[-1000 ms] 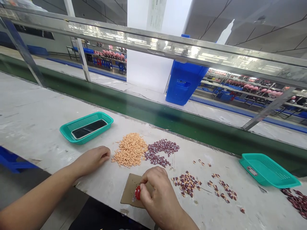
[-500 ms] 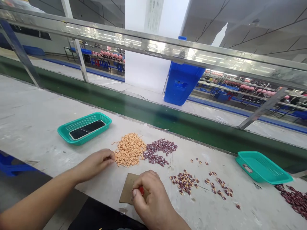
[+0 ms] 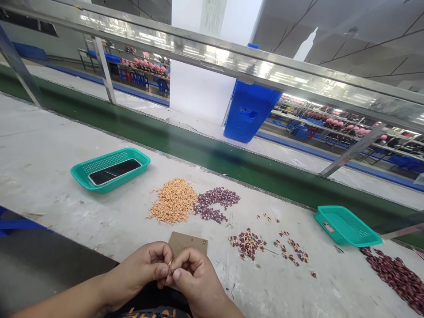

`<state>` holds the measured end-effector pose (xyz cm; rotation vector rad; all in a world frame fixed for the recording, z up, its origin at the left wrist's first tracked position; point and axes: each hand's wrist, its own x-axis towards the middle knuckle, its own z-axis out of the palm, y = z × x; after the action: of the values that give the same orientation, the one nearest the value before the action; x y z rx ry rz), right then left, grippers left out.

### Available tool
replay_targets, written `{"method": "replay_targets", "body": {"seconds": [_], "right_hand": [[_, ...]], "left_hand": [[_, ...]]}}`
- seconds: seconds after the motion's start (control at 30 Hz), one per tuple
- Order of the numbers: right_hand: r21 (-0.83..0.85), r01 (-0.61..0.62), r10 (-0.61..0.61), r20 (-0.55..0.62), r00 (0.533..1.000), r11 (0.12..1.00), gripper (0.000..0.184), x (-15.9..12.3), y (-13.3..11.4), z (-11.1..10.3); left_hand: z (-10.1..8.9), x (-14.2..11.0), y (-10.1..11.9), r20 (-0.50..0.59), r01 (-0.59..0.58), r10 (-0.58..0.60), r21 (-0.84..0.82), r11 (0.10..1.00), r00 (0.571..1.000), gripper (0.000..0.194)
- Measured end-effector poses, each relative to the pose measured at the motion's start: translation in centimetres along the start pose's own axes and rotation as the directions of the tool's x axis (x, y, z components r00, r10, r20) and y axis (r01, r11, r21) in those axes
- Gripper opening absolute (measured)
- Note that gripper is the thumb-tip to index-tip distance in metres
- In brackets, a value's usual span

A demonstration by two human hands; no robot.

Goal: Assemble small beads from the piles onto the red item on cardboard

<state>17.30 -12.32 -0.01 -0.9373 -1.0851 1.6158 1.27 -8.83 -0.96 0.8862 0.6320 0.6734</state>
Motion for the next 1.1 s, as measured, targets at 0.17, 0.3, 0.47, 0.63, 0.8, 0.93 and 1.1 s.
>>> {"method": "replay_targets", "body": {"seconds": [0.17,0.3,0.47,0.63,0.8,0.93,1.1], "right_hand": [[-0.443,0.064,-0.149,-0.158,0.976,0.894,0.019,-0.4,-0.4,-2.4],[-0.828,0.114,-0.348,-0.103,0.932,0.550,0.009,-0.3,-0.1,-3.9],[-0.941,0.129,-0.349,0.011,0.937,0.314,0.015,0.1,0.3,-3.9],[-0.966,0.145,-0.338,0.067,0.939,0.213,0.014,0.1,-0.3,-3.4],[-0.949,0.162,-0.340,0.063,0.938,0.271,0.014,0.0,-0.6,-2.7],[-0.840,0.192,-0.364,-0.006,0.931,0.507,0.013,0.0,-0.7,-2.0],[-0.756,0.208,-0.367,-0.045,0.929,0.620,0.013,0.1,-0.6,-1.2]], "left_hand": [[0.1,-0.1,-0.3,-0.134,0.022,-0.030,-0.060,0.998,0.991,0.023],[0.2,-0.4,0.1,-0.135,0.021,-0.036,-0.116,0.993,0.990,0.022],[0.1,-0.4,-0.3,-0.169,0.017,-0.040,-0.136,0.991,0.985,0.019],[0.3,-0.3,-0.7,-0.148,0.029,-0.056,-0.180,0.983,0.987,0.019],[0.6,-0.2,-0.8,-0.160,0.050,-0.078,-0.171,0.984,0.984,0.020],[0.7,-0.1,-0.9,-0.147,0.054,-0.080,-0.172,0.984,0.986,0.021],[0.9,-0.1,-0.9,-0.146,0.038,-0.066,-0.186,0.982,0.987,0.025]]}}
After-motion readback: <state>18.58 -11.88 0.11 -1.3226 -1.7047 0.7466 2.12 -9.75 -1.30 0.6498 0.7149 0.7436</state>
